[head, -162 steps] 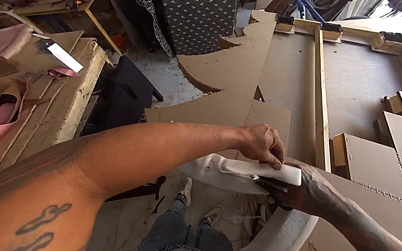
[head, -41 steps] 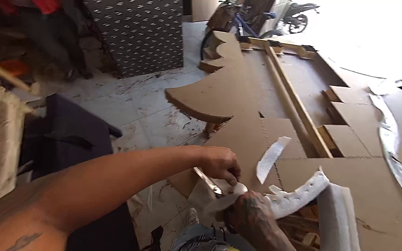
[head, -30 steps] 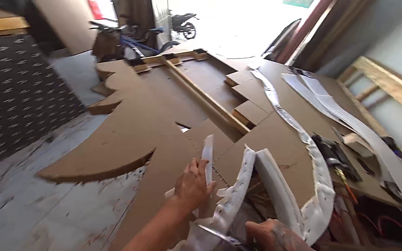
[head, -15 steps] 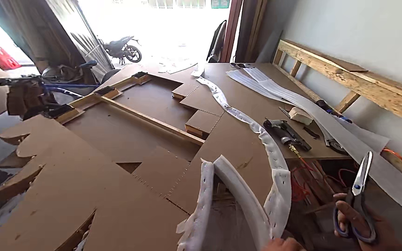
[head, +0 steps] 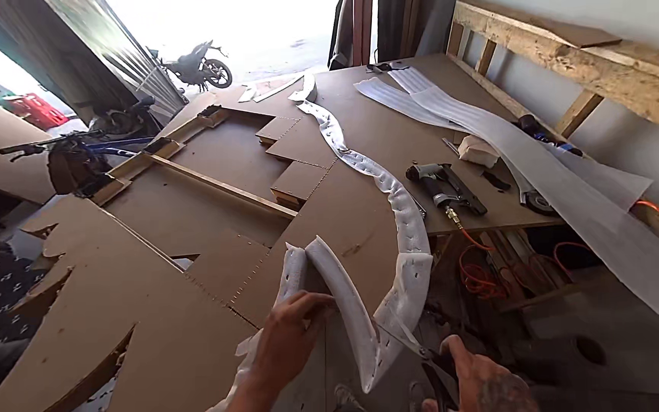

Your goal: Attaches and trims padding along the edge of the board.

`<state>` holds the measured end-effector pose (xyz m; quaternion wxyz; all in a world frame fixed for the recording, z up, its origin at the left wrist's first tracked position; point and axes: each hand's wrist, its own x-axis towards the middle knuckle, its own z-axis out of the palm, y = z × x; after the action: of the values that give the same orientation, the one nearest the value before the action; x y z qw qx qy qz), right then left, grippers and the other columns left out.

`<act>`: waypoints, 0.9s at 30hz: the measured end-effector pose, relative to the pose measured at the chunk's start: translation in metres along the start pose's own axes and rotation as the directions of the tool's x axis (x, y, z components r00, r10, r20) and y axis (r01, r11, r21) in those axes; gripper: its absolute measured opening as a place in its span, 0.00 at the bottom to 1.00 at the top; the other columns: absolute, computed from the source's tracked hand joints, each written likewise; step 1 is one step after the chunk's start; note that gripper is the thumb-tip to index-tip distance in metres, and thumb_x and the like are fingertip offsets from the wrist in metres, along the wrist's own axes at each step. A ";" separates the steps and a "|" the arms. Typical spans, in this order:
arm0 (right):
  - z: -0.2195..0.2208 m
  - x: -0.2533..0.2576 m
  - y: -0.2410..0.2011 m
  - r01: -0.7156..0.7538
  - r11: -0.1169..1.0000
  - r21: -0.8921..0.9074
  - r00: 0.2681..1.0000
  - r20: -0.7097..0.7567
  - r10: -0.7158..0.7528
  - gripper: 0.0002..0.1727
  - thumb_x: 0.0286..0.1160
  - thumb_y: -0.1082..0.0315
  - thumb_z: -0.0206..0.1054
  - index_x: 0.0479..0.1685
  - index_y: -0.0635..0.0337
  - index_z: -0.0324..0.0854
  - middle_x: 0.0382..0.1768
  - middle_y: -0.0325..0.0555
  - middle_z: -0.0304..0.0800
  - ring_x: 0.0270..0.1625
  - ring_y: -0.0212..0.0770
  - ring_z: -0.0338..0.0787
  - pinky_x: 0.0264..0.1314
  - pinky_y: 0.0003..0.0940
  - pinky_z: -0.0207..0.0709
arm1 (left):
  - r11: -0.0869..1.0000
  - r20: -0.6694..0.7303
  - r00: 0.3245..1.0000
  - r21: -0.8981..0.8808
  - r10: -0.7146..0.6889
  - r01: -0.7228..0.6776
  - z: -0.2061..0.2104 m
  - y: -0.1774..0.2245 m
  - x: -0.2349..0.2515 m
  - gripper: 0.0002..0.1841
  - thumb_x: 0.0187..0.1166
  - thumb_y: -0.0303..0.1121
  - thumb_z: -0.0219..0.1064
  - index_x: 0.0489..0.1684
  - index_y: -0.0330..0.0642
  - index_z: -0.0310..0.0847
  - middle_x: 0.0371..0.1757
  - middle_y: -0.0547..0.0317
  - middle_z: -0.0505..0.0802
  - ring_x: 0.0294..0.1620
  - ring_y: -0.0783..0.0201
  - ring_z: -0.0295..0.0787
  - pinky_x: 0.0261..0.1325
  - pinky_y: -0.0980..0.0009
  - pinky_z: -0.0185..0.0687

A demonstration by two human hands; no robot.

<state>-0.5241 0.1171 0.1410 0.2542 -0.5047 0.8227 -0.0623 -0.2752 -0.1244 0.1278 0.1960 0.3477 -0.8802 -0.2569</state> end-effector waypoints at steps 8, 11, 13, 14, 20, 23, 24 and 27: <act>0.014 -0.003 -0.026 -0.006 0.995 -0.096 0.996 0.086 0.014 0.51 0.47 0.42 0.82 0.75 0.63 0.75 0.58 0.68 0.86 0.62 0.71 0.85 0.54 0.63 0.82 | 0.996 0.173 0.984 -0.087 0.037 -0.022 0.051 0.005 -0.016 0.12 0.81 0.51 0.69 0.48 0.58 0.94 0.37 0.75 0.95 0.32 0.80 0.89 0.39 0.75 0.90; 0.020 -0.008 -0.041 -0.027 0.996 -0.080 0.995 0.098 0.035 0.48 0.51 0.46 0.81 0.76 0.63 0.74 0.58 0.68 0.85 0.61 0.69 0.85 0.58 0.61 0.81 | 0.988 0.219 0.971 -0.132 0.101 -0.074 0.054 -0.011 -0.014 0.12 0.81 0.50 0.69 0.49 0.59 0.92 0.35 0.77 0.95 0.30 0.79 0.90 0.37 0.73 0.90; 0.023 -0.014 -0.053 -0.060 0.995 -0.079 0.997 0.044 0.064 0.44 0.56 0.49 0.80 0.74 0.64 0.75 0.54 0.66 0.88 0.56 0.67 0.89 0.52 0.60 0.84 | 0.980 0.251 0.958 -0.176 0.140 -0.097 0.051 -0.021 -0.012 0.11 0.82 0.48 0.68 0.52 0.59 0.92 0.36 0.77 0.95 0.31 0.79 0.90 0.38 0.72 0.91; 0.025 -0.016 -0.060 -0.088 0.991 -0.097 0.996 -0.011 0.087 0.42 0.57 0.48 0.80 0.71 0.65 0.77 0.50 0.64 0.90 0.51 0.65 0.92 0.47 0.59 0.85 | 0.976 0.266 0.951 -0.189 0.157 -0.108 0.049 -0.025 -0.011 0.12 0.82 0.48 0.68 0.53 0.59 0.92 0.36 0.76 0.95 0.31 0.78 0.90 0.38 0.72 0.91; 0.048 -0.016 -0.084 -0.212 0.958 -0.191 0.944 -0.294 0.150 0.40 0.49 0.31 0.81 0.51 0.58 0.85 0.29 0.50 0.91 0.31 0.53 0.93 0.25 0.50 0.83 | 0.970 0.400 0.885 -0.142 0.237 -0.196 0.040 -0.040 -0.011 0.12 0.82 0.50 0.66 0.45 0.58 0.94 0.35 0.71 0.95 0.34 0.72 0.92 0.40 0.64 0.91; 0.048 -0.018 -0.091 -0.255 0.954 -0.159 0.922 -0.338 0.190 0.38 0.48 0.32 0.81 0.48 0.55 0.86 0.29 0.48 0.91 0.31 0.51 0.93 0.25 0.50 0.83 | 0.972 0.493 0.838 -0.142 0.235 -0.189 0.036 -0.044 -0.013 0.13 0.82 0.49 0.65 0.47 0.56 0.94 0.37 0.67 0.96 0.36 0.67 0.94 0.43 0.57 0.91; 0.048 -0.021 -0.092 -0.263 0.951 -0.161 0.916 -0.351 0.194 0.38 0.50 0.31 0.80 0.47 0.55 0.86 0.28 0.47 0.91 0.31 0.50 0.93 0.25 0.49 0.82 | 0.973 0.517 0.825 -0.146 0.229 -0.178 0.036 -0.045 -0.014 0.13 0.82 0.49 0.65 0.48 0.56 0.93 0.37 0.67 0.96 0.37 0.66 0.94 0.43 0.56 0.91; 0.048 -0.021 -0.092 -0.289 0.943 -0.168 0.911 -0.351 0.217 0.35 0.52 0.33 0.79 0.47 0.54 0.85 0.29 0.46 0.91 0.31 0.49 0.92 0.25 0.49 0.82 | 0.975 0.568 0.794 -0.165 0.218 -0.150 0.037 -0.048 -0.014 0.15 0.82 0.49 0.64 0.50 0.55 0.93 0.39 0.66 0.97 0.37 0.65 0.94 0.44 0.56 0.91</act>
<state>-0.4193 0.0983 0.1400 0.0637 -0.4005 0.9138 -0.0219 -0.2605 -0.1329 0.0676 -0.0399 0.1535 -0.9116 -0.3792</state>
